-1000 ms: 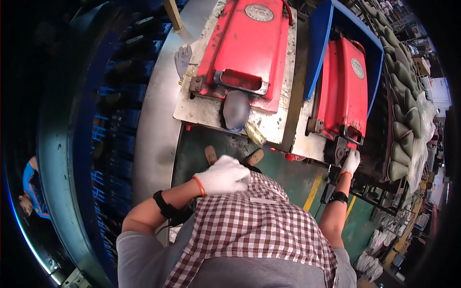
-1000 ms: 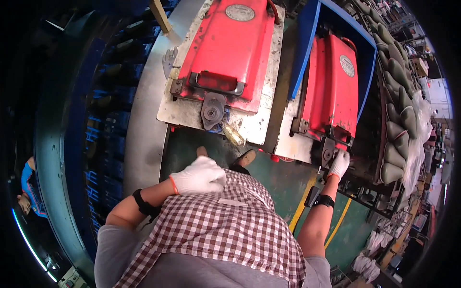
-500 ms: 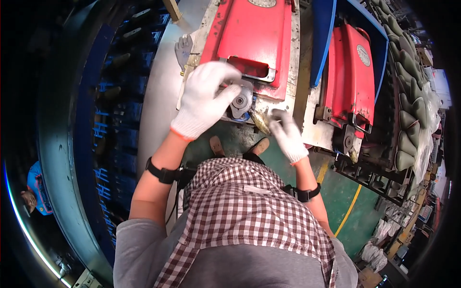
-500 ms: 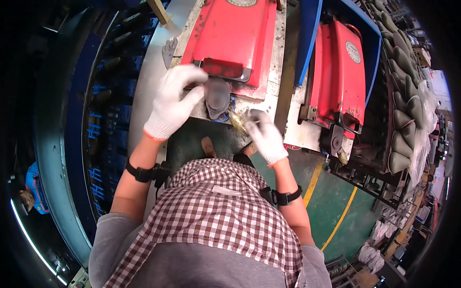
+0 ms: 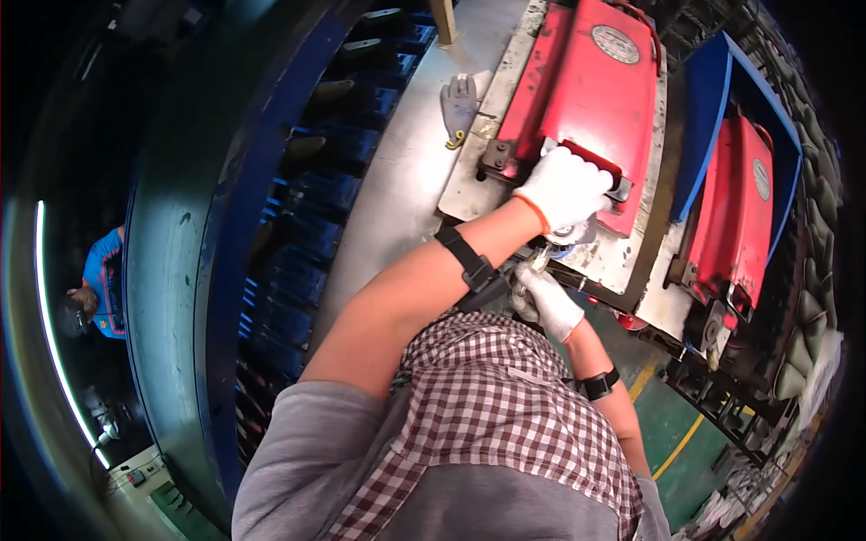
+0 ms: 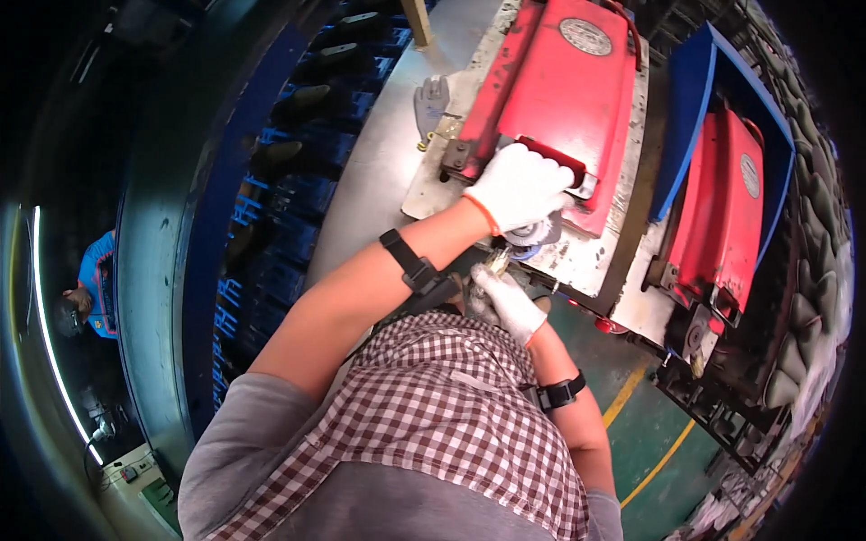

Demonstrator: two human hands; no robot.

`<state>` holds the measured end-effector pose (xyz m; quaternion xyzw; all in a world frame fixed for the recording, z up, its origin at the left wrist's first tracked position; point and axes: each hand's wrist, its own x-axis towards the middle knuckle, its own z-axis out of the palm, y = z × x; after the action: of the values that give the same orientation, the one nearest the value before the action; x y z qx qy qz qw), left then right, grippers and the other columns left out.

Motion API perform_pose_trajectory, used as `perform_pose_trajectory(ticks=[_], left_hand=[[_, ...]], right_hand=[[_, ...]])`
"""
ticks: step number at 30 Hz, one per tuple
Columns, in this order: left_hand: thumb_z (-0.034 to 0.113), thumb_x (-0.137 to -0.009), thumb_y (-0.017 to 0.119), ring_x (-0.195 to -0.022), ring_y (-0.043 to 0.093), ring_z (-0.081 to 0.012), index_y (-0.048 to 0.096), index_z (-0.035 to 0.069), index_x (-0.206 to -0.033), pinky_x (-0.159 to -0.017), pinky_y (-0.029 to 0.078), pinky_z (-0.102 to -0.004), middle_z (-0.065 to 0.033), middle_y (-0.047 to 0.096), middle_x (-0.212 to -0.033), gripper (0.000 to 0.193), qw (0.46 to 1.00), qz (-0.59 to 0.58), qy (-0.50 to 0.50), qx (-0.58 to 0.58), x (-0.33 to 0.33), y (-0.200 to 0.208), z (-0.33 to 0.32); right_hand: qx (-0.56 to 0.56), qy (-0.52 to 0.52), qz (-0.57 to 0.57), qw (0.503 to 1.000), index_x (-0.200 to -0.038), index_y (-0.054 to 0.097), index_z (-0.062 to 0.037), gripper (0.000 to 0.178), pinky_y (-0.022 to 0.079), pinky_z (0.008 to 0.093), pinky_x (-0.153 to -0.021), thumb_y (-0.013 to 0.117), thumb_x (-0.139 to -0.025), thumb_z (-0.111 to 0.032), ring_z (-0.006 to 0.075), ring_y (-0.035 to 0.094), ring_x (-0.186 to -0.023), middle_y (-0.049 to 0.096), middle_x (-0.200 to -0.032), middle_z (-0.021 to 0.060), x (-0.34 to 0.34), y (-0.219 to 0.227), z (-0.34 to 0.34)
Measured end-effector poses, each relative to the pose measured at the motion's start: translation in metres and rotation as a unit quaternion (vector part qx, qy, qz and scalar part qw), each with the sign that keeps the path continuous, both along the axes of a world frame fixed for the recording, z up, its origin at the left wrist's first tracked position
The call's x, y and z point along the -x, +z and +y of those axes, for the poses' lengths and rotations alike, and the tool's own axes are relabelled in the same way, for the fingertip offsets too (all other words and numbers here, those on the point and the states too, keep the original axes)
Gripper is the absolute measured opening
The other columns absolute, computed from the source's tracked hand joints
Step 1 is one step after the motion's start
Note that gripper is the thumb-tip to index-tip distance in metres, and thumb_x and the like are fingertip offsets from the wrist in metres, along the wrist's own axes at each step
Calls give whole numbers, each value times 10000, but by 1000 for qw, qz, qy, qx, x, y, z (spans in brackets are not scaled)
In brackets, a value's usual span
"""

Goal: Operating industrial footwear press machines and checking product sizing on a conveyor assembly line.

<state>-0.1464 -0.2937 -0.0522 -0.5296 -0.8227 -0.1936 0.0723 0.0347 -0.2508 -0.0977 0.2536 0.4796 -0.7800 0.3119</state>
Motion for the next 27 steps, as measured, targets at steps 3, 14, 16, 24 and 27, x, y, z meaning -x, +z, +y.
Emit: perform_pose_trajectory(ticks=[3, 14, 16, 24, 27], left_hand=[[426, -923, 645, -694, 712, -272, 673, 147, -820, -692, 525, -436, -90, 694, -717, 299, 999, -32, 4, 2, 0, 11, 1], [288, -875, 702, -845, 708, -316, 744, 110, -1068, -802, 546, -432, -127, 730, -904, 266, 989, 31, -42, -139, 51, 155, 6], [202, -828, 750, -954, 689, -322, 736, 96, -1120, -885, 531, -444, -125, 732, -1003, 311, 956, 141, -68, -248, 65, 174, 16], [218, -854, 742, -1209, 570, -402, 654, 45, -1280, -1048, 436, -502, -189, 639, -1276, 468, 937, 184, -27, -295, 80, 217, 17], [184, -841, 759, -1193, 613, -381, 686, 65, -1243, -1054, 471, -474, -162, 674, -1249, 426, 900, 258, -49, -349, 96, 187, 6]], right_hand=[[-31, 149, 0, 988, -912, 584, -122, 416, 230, 255, -408, 475, -1075, -490, 67, 337, -449, 479, -619, -36, 33, 27, -8], [-204, 91, 67, 973, -1086, 637, -115, 329, 484, 245, -571, 669, -1022, -436, 81, 589, -665, 627, -787, -7, 48, 65, 63], [-292, -38, 155, 943, -1131, 655, -68, 364, 557, 303, -705, 696, -994, -403, 157, 670, -796, 684, -851, 67, 70, 58, 81], [-755, -20, 168, 633, -1592, 377, -70, 1009, 437, 506, -1135, 822, -793, -497, 493, 458, -1384, 364, -1570, 336, 202, 23, 74], [-765, 49, 140, 626, -1626, 339, -147, 1067, 502, 497, -1077, 844, -743, -470, 510, 501, -1340, 279, -1625, 327, 224, 7, 73]])
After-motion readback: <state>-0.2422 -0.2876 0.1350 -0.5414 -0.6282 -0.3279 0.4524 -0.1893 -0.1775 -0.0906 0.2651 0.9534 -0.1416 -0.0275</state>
